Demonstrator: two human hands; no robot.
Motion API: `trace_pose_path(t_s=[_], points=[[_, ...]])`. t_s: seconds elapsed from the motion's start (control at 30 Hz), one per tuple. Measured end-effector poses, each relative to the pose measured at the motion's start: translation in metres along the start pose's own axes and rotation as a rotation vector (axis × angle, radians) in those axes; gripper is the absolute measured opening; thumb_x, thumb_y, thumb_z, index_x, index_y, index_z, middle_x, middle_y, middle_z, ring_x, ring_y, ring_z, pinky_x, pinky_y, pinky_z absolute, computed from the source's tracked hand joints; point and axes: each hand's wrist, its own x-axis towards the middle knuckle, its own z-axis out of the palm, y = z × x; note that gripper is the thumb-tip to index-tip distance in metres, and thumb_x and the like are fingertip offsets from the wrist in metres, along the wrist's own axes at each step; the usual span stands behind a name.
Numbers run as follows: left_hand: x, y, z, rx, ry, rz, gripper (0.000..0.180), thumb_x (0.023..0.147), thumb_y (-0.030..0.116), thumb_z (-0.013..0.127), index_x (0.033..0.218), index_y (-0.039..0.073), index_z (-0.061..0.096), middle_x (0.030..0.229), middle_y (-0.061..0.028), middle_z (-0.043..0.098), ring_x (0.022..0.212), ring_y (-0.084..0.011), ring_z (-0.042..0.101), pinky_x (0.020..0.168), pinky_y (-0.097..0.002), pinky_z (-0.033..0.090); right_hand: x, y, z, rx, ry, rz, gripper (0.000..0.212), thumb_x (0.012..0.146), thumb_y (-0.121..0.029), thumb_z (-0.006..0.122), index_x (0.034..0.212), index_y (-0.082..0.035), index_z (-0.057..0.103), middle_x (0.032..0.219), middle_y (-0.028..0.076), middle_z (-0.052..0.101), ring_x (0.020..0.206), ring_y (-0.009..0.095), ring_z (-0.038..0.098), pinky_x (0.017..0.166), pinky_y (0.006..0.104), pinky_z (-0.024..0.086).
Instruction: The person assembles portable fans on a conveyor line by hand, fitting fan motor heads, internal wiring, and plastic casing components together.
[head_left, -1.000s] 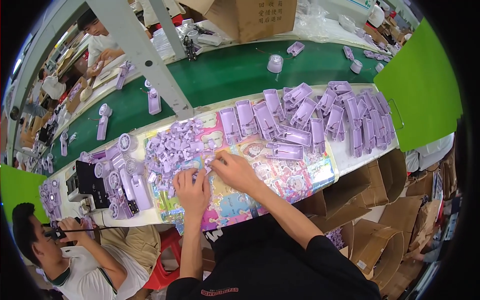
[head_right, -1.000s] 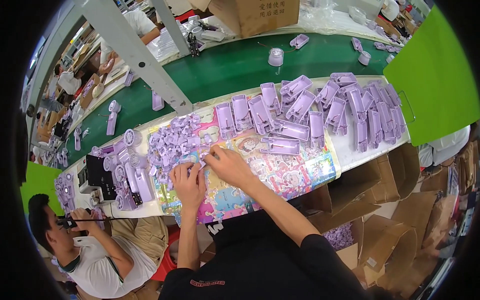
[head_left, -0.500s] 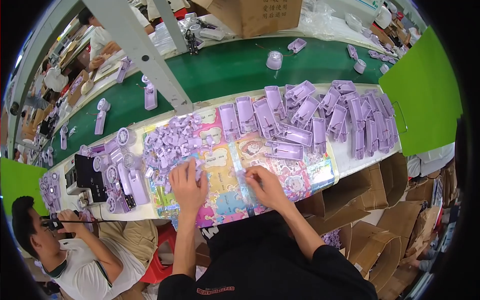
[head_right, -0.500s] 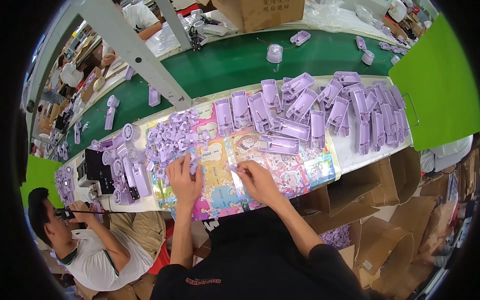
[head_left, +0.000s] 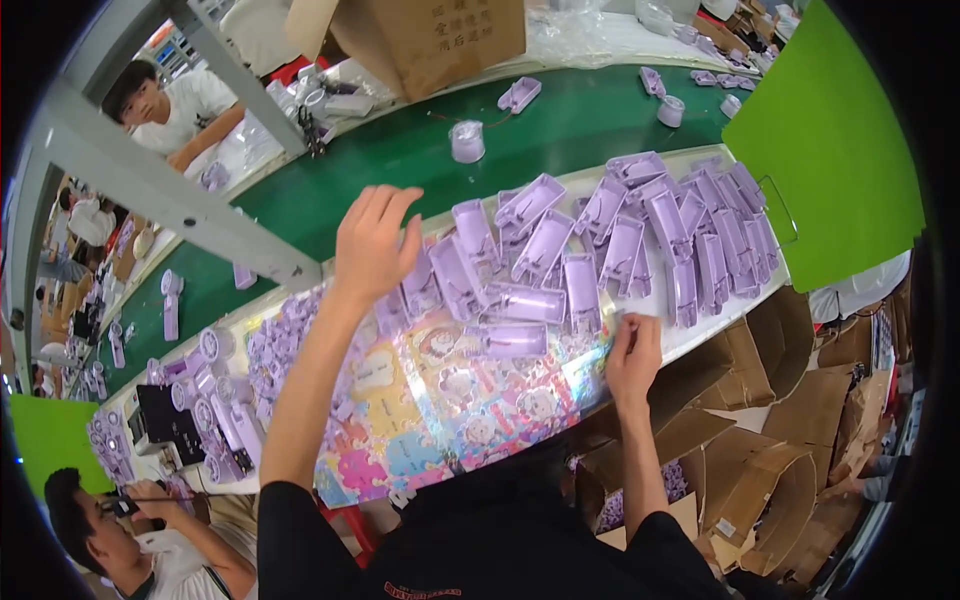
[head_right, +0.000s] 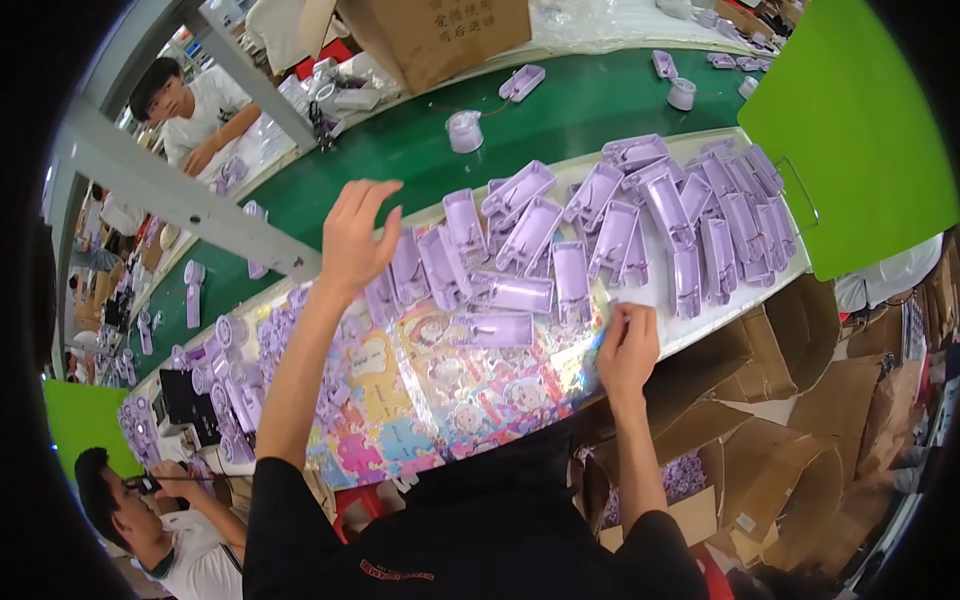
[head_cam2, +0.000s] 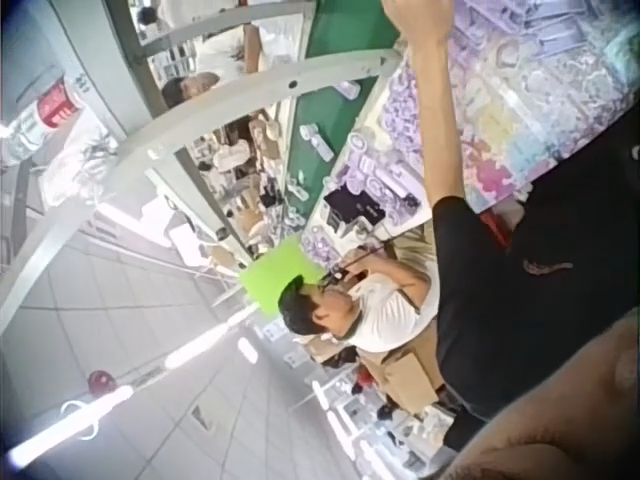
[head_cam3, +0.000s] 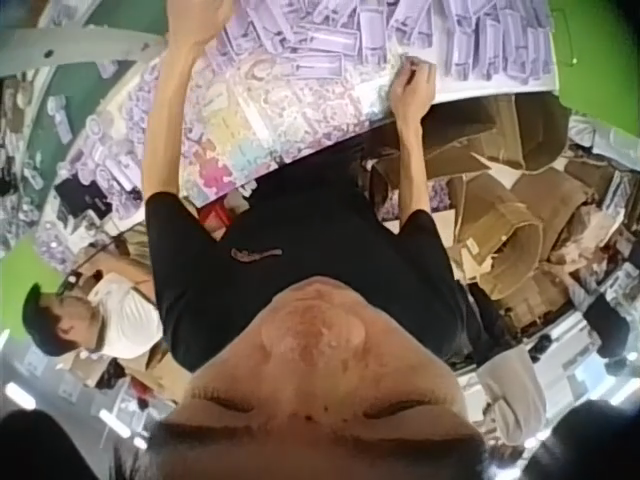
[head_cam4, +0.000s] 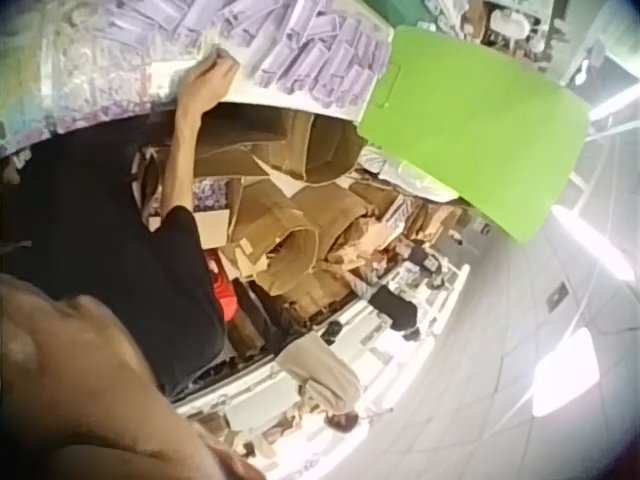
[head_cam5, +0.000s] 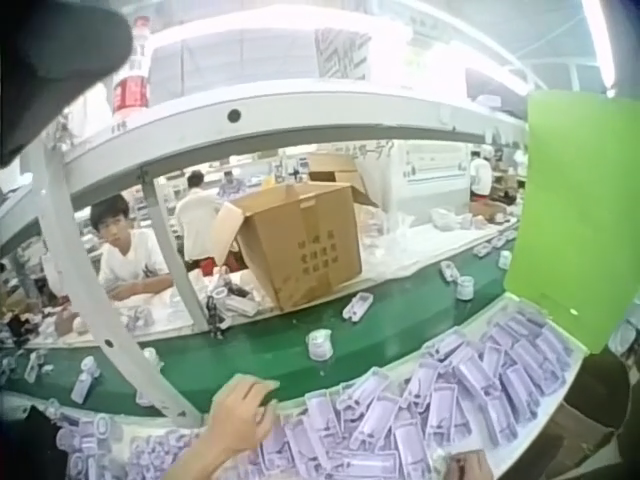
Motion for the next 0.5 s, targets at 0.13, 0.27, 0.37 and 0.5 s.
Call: trace_pose_path(t_s=[0.13, 0.27, 0.37, 0.5], points=[[0.067, -0.033, 0.065, 0.0, -0.194, -0.091, 0.048, 0.085, 0.014, 0.072, 0.13, 0.01, 0.057, 0.117, -0.0165, 0.057, 0.108, -0.038, 0.06, 0.09, -0.0466, 0.052, 0.003, -0.009, -0.002, 0.022, -0.033, 0.146, 0.01, 0.088, 0.001, 0.064, 0.098, 0.0, 0.062, 0.093, 0.015, 0.061, 0.074, 0.032, 0.061, 0.066, 0.0408, 0.049], [0.094, -0.065, 0.138, -0.005, -0.35, -0.269, 0.058, 0.084, 0.018, 0.074, 0.138, 0.022, 0.052, 0.135, -0.02, 0.047, 0.116, -0.0438, 0.057, 0.096, -0.0513, 0.051, 0.007, -0.014, -0.003, -0.002, -0.024, 0.116, 0.012, 0.086, 0.0, 0.068, 0.097, -0.002, 0.065, 0.097, 0.015, 0.063, 0.082, 0.035, 0.065, 0.072, 0.0402, 0.053], [0.091, -0.086, 0.174, -0.032, -0.457, -0.349, 0.056, 0.086, 0.017, 0.072, 0.138, 0.025, 0.053, 0.141, -0.0202, 0.045, 0.119, -0.0458, 0.057, 0.099, -0.0529, 0.05, 0.005, -0.012, 0.003, 0.016, -0.028, 0.143, 0.012, 0.087, -0.001, 0.07, 0.098, -0.002, 0.066, 0.099, 0.016, 0.065, 0.082, 0.033, 0.066, 0.071, 0.039, 0.052], [0.086, -0.101, 0.152, -0.404, -0.42, -0.427, 0.041, 0.096, 0.014, 0.064, 0.135, 0.022, 0.057, 0.132, -0.0135, 0.055, 0.109, -0.0319, 0.061, 0.093, -0.0411, 0.051, 0.006, -0.017, 0.006, 0.042, -0.008, 0.16, 0.013, 0.089, 0.0, 0.068, 0.102, 0.0, 0.065, 0.098, 0.016, 0.064, 0.076, 0.031, 0.062, 0.067, 0.0384, 0.051]])
